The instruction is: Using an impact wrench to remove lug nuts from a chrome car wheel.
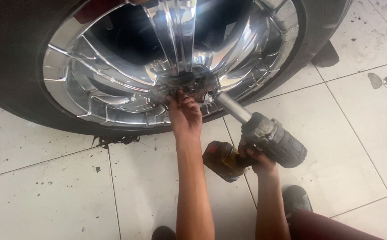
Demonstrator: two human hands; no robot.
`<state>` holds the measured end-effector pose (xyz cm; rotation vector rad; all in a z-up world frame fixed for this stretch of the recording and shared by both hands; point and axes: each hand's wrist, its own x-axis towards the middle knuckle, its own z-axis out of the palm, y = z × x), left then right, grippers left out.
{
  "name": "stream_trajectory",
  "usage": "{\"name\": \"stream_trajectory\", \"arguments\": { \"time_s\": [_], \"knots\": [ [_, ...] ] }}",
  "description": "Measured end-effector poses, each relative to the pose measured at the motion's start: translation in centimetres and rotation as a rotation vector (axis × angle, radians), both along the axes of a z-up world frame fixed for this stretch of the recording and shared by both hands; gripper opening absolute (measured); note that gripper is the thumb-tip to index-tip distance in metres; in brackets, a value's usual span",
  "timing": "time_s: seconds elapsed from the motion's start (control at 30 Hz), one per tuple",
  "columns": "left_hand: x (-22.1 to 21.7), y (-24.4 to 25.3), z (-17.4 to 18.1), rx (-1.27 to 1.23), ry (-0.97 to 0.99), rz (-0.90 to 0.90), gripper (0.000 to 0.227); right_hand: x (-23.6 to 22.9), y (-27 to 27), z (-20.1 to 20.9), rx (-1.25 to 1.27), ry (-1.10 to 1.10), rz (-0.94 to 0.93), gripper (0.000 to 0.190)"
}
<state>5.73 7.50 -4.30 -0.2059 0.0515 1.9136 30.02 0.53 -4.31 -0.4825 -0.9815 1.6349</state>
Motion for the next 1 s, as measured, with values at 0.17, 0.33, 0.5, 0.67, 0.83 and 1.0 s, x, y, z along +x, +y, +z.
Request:
{"name": "stream_trajectory", "arguments": {
  "time_s": [0.17,0.33,0.5,0.67,0.83,1.0],
  "knots": [
    [-0.1,0.4,-1.6,0.191,-0.046,-0.017,0.034,-0.8,-0.1,1.2,0.069,0.004,0.017,0.058],
    [-0.4,-0.7,0.7,0.096,-0.138,-0.047,0.034,-1.6,-0.6,1.5,0.045,0.073,0.103,0.057],
    [0.4,-0.8,-0.4,0.021,-0.080,-0.021,0.034,-1.0,-1.0,2.3,0.059,0.060,0.080,0.055],
    [-0.9,-1.6,-1.7,0.032,0.153,-0.087,0.031,-0.3,-0.9,0.4,0.083,-0.006,0.040,0.058],
    [-0.5,-4.5,6.8,-0.454,0.557,-0.049,0.024,-3.6,-1.5,-5.2,0.108,-0.302,-0.091,0.068],
    [-2.5,-4.1,7.3,-0.403,0.489,0.032,0.037,-8.4,-1.7,-2.2,0.010,-0.393,-0.082,0.072]
  ]
}}
